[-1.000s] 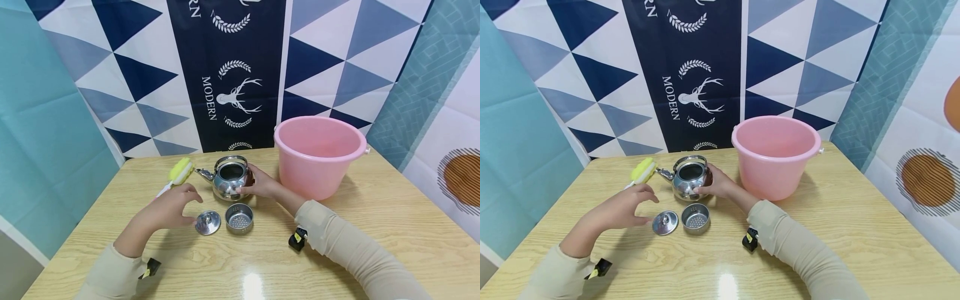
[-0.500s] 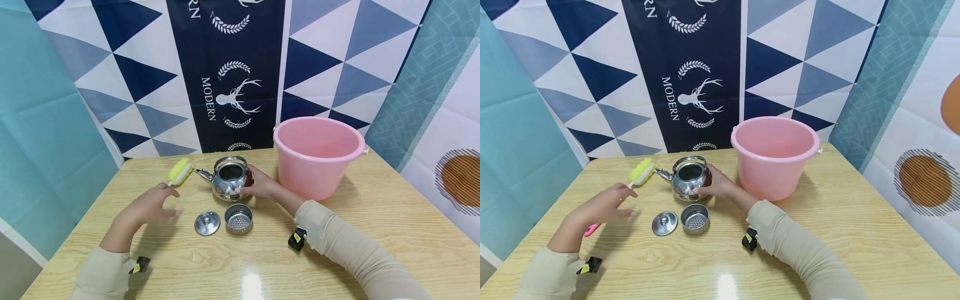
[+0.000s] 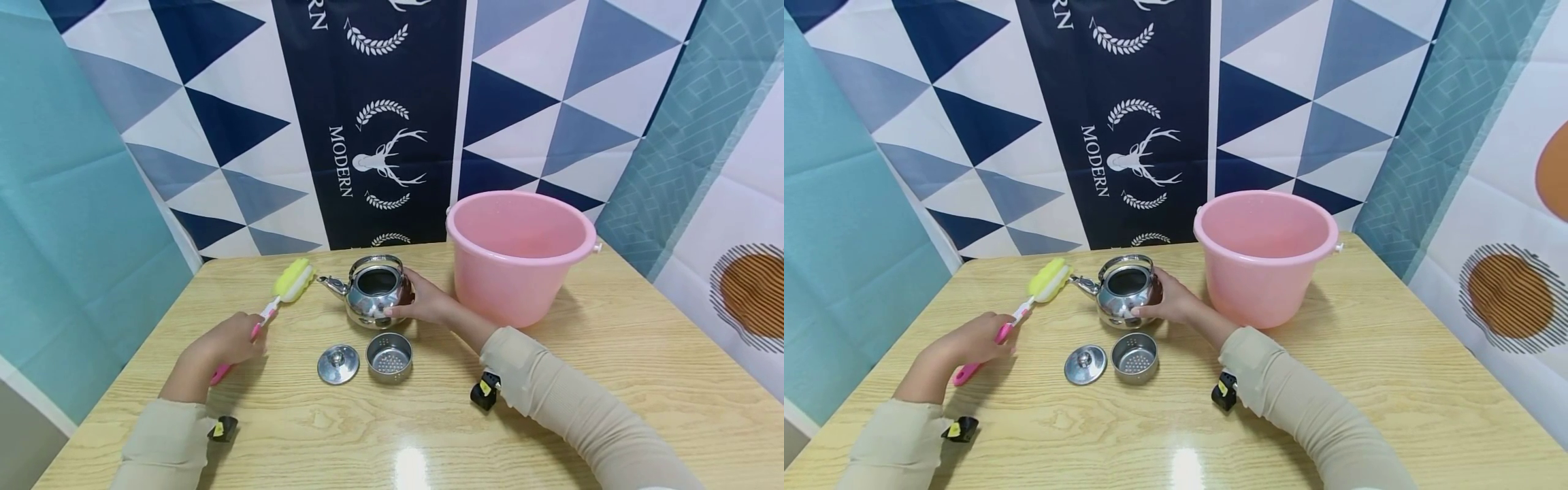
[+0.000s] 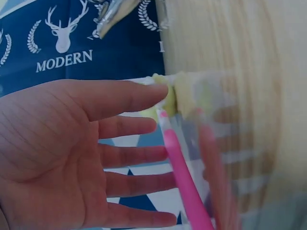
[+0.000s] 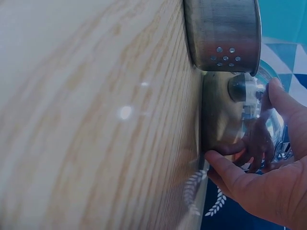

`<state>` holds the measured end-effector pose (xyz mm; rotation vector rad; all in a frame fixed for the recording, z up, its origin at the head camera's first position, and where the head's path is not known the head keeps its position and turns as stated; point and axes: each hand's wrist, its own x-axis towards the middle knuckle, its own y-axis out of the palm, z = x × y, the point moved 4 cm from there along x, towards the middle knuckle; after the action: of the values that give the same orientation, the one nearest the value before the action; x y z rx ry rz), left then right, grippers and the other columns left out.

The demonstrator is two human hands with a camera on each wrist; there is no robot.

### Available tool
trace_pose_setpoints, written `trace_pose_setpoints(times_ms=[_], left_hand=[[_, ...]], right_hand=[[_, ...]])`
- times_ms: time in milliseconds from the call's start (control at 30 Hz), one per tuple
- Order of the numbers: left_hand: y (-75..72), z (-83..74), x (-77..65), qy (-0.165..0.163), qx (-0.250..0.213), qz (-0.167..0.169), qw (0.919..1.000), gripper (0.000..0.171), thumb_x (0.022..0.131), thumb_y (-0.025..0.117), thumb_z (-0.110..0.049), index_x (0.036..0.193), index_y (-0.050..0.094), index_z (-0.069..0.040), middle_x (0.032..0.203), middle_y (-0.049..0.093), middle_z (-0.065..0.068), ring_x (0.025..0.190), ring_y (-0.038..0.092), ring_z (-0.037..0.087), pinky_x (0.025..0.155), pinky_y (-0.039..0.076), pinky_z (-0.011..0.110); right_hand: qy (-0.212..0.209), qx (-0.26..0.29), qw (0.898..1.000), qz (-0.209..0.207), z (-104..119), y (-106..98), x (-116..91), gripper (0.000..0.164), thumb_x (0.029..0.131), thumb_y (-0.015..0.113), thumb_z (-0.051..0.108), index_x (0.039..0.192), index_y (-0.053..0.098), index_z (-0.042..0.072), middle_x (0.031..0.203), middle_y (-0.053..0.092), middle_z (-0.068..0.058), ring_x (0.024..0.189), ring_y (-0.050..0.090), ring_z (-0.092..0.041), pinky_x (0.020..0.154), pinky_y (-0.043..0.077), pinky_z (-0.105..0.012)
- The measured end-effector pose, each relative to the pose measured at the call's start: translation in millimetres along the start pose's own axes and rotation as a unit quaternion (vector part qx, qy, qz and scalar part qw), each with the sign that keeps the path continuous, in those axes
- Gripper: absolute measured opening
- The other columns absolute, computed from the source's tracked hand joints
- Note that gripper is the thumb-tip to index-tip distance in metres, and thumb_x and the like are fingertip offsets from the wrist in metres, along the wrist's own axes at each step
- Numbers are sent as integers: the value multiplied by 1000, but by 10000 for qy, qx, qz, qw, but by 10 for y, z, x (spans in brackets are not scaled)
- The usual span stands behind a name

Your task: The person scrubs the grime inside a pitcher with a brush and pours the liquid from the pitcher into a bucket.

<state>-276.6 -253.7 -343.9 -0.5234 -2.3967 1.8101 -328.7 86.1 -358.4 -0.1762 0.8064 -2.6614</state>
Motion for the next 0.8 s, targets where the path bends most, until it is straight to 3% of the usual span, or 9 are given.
trace_pose_setpoints(times_ms=[167, 367, 667, 800], left_hand=[[-5, 98, 16, -470, 163, 5, 9988, 45, 84, 72, -10, 121, 54, 9, 94, 60, 15, 80, 53, 27, 76, 49, 44], [23, 241, 36, -821, 254, 194, 9961, 48, 82, 69, -5, 124, 53, 9, 99, 62, 18, 80, 54, 27, 73, 49, 43], [-26, 372, 45, -832, 223, -113, 9962, 19, 83, 66, -12, 94, 60, 2, 76, 54, 9, 67, 49, 23, 61, 42, 37], [-62, 406, 58, -696, 144, -344, 9969, 26, 91, 62, -19, 95, 59, 6, 77, 54, 11, 68, 49, 25, 63, 43, 39]], right_hand=[[107, -26, 9999, -20, -2, -7, -7, 101, 79, 83, 28, 155, 20, 8, 155, 28, -19, 143, 23, -35, 114, 21, -50], [194, -37, 9998, -2, -23, -6, -4, 103, 79, 83, 30, 155, 18, 9, 156, 28, -19, 143, 24, -34, 114, 22, -49], [189, -53, 9998, 32, -21, -6, 7, 103, 78, 83, 30, 155, 18, 8, 156, 27, -19, 143, 24, -34, 114, 21, -50], [158, -71, 9998, 51, -11, -8, 4, 103, 79, 83, 30, 155, 18, 8, 156, 27, -19, 143, 23, -35, 114, 21, -50]])
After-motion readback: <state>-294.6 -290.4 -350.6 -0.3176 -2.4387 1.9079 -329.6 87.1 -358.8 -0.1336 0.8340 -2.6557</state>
